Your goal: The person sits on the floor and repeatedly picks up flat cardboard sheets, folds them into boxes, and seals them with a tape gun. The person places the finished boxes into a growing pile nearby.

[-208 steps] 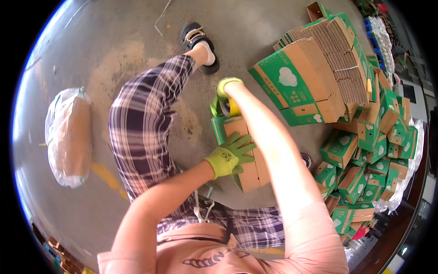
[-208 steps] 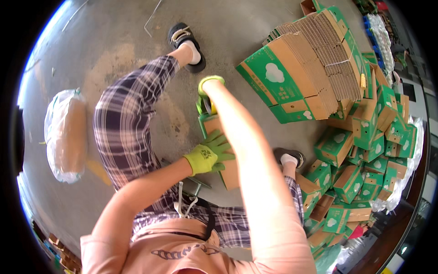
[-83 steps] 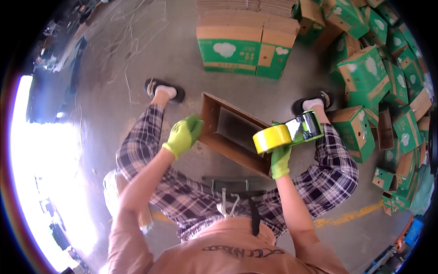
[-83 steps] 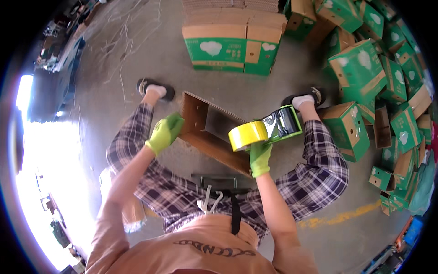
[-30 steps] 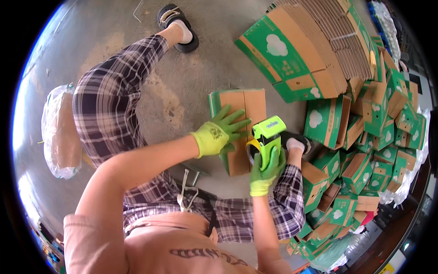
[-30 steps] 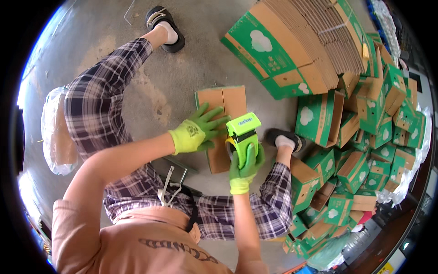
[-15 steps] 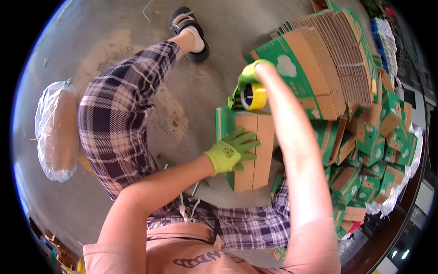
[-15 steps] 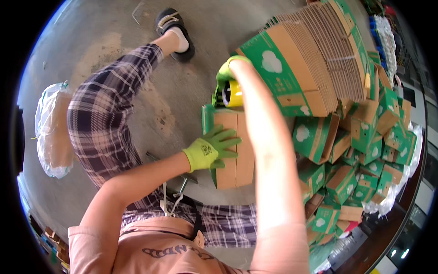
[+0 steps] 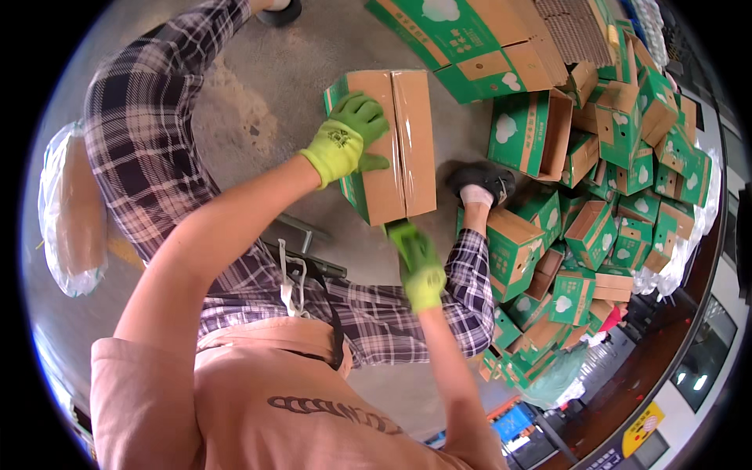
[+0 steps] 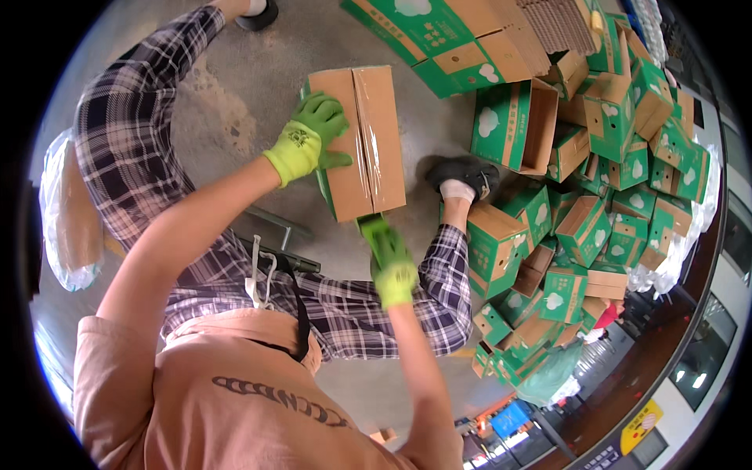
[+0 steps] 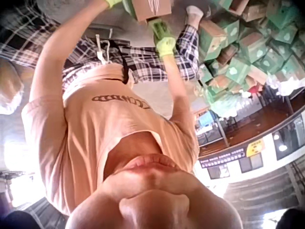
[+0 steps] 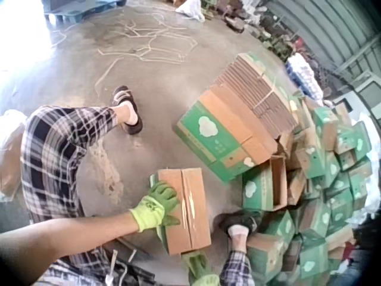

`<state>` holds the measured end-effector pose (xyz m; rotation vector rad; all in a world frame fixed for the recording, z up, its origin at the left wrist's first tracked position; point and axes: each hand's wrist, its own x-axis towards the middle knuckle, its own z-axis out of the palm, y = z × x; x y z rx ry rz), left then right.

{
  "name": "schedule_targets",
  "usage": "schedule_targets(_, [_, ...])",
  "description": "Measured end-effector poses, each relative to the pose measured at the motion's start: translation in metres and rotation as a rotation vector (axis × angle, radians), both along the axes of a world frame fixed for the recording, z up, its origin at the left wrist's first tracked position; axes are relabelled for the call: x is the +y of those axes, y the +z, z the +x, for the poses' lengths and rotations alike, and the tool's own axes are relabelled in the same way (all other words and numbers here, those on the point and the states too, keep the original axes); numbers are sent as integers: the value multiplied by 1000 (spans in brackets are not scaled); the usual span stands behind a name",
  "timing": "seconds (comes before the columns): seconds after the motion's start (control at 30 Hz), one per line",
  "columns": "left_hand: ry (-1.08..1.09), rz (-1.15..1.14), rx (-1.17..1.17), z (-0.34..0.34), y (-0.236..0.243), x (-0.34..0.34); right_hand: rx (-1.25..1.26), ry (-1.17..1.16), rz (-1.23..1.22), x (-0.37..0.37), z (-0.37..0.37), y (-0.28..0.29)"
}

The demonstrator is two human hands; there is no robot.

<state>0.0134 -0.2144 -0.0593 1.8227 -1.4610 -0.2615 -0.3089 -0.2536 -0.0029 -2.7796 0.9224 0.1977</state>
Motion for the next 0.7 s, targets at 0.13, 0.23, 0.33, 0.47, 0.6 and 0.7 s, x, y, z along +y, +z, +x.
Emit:
schedule_targets(0.13, [5, 256, 72, -14, 27, 16, -1, -101, -75, -76, 58, -57])
schedule_targets(0.23, [-266, 308, -141, 3, 30, 31, -53, -240, -27, -182, 56, -59])
schedule_targets(0.33, [-262, 242, -391, 73, 60, 14, -388, -253, 12, -239, 147, -11])
schedule_targets(0.47, [-192, 187, 148, 77, 22, 8, 213, -267, 288, -296, 281, -34])
schedule_targets(0.6, [-30, 156, 172, 8, 19, 9, 811, -312, 629, -306, 305, -98])
schedule_targets(0.7, [72, 116, 166, 14, 13, 21, 971, -140, 606, -255, 362, -35])
